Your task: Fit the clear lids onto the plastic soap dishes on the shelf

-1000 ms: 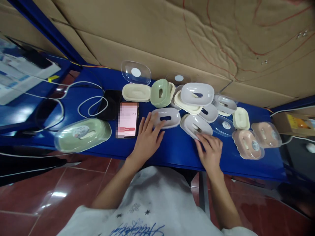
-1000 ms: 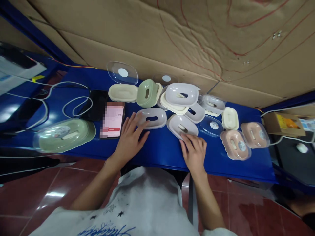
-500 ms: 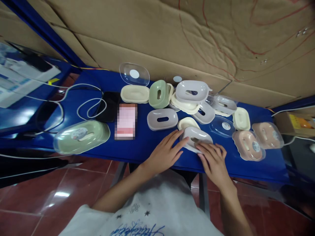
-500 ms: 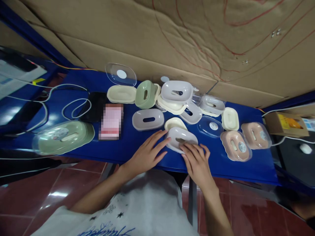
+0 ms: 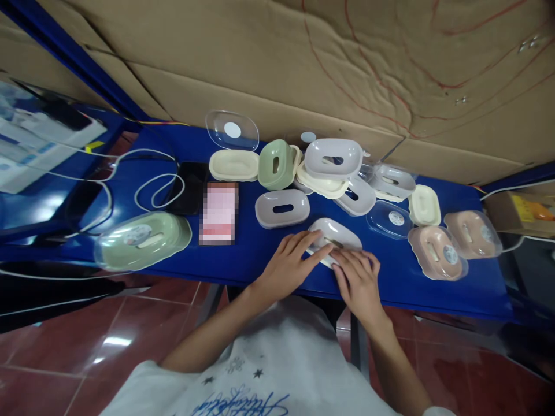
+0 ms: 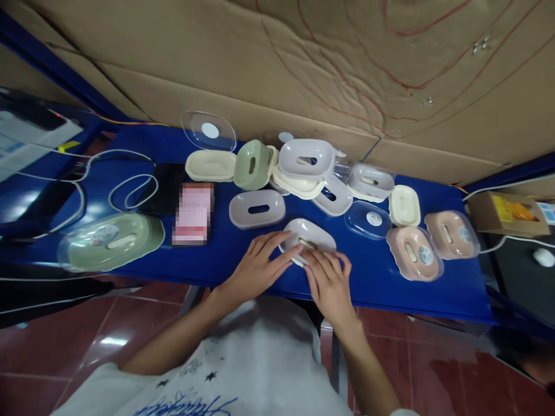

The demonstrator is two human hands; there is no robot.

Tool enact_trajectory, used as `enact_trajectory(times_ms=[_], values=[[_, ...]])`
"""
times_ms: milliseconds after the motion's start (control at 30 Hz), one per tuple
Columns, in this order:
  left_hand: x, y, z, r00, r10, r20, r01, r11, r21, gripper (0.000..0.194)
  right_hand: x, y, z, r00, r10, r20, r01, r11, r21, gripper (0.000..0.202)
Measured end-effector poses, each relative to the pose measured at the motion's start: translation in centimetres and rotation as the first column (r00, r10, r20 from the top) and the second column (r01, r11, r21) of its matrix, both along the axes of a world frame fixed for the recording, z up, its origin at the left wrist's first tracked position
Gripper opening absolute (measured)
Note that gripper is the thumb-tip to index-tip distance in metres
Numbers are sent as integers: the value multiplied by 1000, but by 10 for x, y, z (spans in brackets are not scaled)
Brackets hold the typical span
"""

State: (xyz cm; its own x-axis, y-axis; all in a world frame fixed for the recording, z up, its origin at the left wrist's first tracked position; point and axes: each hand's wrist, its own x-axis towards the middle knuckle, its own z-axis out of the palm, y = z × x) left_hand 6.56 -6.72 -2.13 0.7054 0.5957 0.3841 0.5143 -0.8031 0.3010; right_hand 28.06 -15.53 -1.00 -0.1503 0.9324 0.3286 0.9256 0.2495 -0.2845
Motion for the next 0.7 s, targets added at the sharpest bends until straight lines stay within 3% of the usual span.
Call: enact_trajectory(times_ms=[133, 267, 300, 367, 467, 567, 700], values=[[-9, 4, 2, 995, -81, -55, 82, 997, 4, 30, 2, -5, 1, 991, 126, 41, -124, 991, -53, 39], [-19, 0, 4, 989, -126, -78, 123, 992, -42, 34, 31, 3, 0, 979, 204, 6, -203, 977, -64, 46], [-21, -3, 5, 991, -117, -71, 113, 992, -55, 34, 41, 7, -2, 987, 158, -9, -158, 986, -47, 49], [-28, -9, 5, 994, -98, -47, 94, 992, -84, 33, 63, 15, -7, 999, -53, -2, 53, 999, 2, 56], [-39, -16, 4, 999, -53, 12, 54, 989, -135, 29, 80, 21, -17, 947, -307, 91, 306, 952, 29, 66], [-49, -19, 3, 997, -3, 74, 17, 981, -192, 27, 77, 12, -20, 960, -253, 121, 258, 966, -29, 63], [-57, -17, 4, 990, -33, 135, 70, 958, -277, 35, 66, -4, -11, 983, -179, 51, 184, 976, -115, 65]])
